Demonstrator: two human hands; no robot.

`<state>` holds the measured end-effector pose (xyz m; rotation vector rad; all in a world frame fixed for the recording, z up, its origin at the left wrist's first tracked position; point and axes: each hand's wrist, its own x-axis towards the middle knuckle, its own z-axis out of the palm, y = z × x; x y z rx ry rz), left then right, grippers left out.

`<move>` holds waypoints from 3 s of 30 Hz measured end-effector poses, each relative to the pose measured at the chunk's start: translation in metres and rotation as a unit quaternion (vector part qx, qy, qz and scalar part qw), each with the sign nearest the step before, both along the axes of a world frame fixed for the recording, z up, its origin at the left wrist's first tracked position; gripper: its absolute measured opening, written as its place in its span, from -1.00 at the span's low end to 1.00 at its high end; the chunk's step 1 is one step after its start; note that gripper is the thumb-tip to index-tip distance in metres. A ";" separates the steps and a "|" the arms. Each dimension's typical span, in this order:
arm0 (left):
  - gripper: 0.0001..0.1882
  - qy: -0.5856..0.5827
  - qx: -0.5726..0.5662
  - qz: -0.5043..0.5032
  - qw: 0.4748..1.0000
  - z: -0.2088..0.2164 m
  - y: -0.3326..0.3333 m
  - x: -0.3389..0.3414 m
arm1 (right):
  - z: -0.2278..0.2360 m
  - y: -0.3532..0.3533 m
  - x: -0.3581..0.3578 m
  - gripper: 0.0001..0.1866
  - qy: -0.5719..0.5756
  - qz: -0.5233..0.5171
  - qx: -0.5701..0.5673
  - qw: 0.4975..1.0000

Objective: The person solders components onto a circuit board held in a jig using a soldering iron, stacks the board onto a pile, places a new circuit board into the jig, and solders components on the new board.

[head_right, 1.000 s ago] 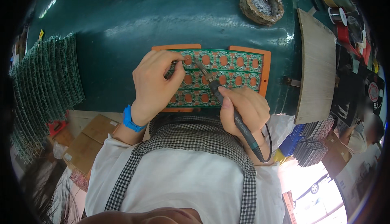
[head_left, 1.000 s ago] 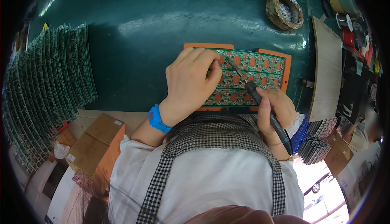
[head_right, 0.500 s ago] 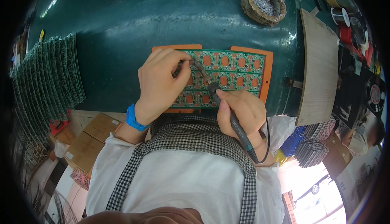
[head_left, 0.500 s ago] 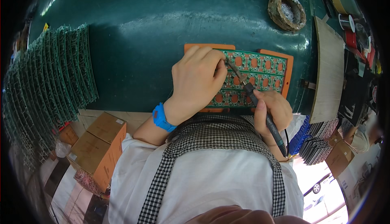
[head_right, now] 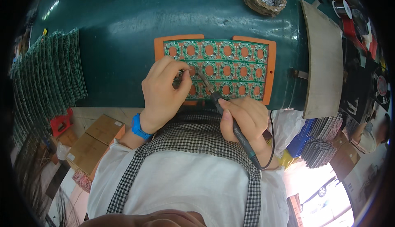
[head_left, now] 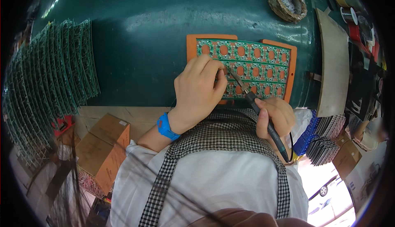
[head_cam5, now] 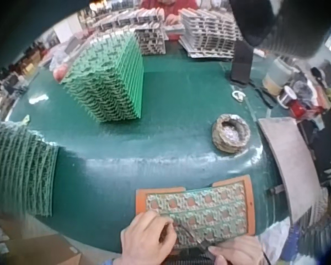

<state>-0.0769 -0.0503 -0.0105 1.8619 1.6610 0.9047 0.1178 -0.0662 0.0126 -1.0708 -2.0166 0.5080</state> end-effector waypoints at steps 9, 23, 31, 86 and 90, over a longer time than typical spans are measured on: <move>-0.92 0.024 0.055 0.014 0.998 -0.006 0.000 0.004 | -0.001 -0.006 -0.003 -0.88 0.001 -0.030 0.008 1.000; -0.89 -0.013 -0.012 -0.014 1.000 0.003 -0.031 -0.001 | 0.003 -0.036 0.003 -0.86 0.009 -0.002 0.019 1.000; -0.92 -0.040 -0.029 -0.022 0.999 0.000 -0.027 -0.004 | -0.002 -0.044 0.001 -0.87 0.011 -0.013 0.010 1.000; -0.90 -0.054 -0.010 0.013 0.998 -0.009 -0.021 -0.016 | 0.000 -0.021 -0.016 -0.89 0.013 -0.038 -0.036 0.999; -0.92 -0.038 -0.008 0.004 0.999 -0.006 -0.018 -0.017 | 0.001 -0.022 -0.017 -0.89 0.006 -0.044 -0.052 0.998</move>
